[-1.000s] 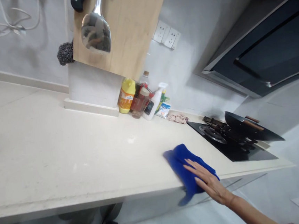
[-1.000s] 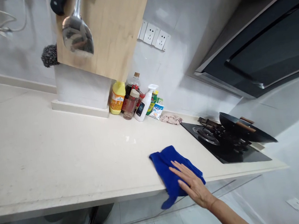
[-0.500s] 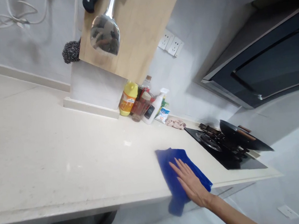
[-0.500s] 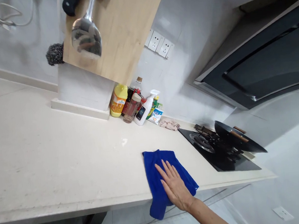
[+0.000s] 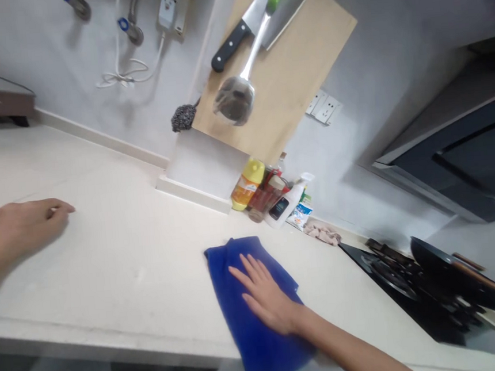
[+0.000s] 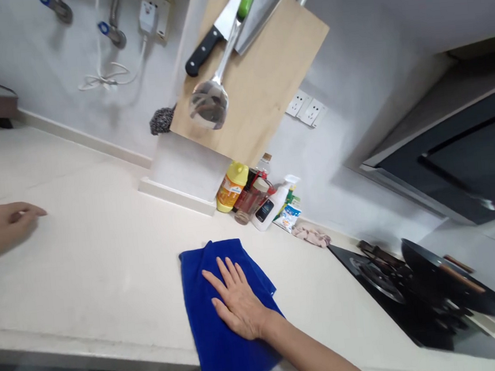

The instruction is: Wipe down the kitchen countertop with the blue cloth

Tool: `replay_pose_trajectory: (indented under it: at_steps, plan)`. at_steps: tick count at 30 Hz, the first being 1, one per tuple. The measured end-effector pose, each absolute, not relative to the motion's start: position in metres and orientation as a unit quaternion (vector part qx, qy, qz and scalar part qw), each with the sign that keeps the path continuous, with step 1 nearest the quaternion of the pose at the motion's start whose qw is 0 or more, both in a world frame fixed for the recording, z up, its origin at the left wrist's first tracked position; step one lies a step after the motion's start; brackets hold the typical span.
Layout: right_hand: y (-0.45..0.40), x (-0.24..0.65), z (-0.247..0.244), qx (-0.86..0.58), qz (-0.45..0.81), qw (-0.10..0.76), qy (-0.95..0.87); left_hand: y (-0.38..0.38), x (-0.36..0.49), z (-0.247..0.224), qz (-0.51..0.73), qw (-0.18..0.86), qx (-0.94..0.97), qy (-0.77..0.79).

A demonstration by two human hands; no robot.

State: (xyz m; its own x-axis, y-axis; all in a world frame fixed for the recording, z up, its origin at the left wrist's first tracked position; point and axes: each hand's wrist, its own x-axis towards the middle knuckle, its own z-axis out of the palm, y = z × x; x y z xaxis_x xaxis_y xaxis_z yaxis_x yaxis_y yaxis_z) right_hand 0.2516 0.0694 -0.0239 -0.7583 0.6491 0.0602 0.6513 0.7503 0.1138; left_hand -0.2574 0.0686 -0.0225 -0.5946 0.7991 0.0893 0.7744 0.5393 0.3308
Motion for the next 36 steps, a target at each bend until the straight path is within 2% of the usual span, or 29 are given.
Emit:
replay_pose_trajectory:
  at_steps: [3, 14, 25, 31, 36]
  plan:
    - [0.088, 0.207, -0.023, -0.328, -0.052, 0.002, -0.943, 0.061, -0.244, -0.013, 0.15, 0.02, 0.448, 0.881]
    - [0.133, 0.072, -0.021, -0.301, -0.028, -0.004, -0.953, 0.051, -0.234, -0.005, 0.218, 0.044, 0.466, 0.856]
    - [0.183, -0.049, -0.023, -0.362, -0.01, 0.009, -0.932, 0.058, -0.239, -0.014, 0.226, 0.024, 0.482, 0.846]
    - [0.192, -0.077, -0.021, -0.418, 0.003, 0.011, -0.909, 0.058, -0.238, -0.014, 0.229, 0.018, 0.467, 0.854]
    - [0.163, -0.059, -0.021, -0.375, 0.005, 0.005, -0.927, 0.058, -0.243, -0.015, 0.236, 0.019, 0.46, 0.856]
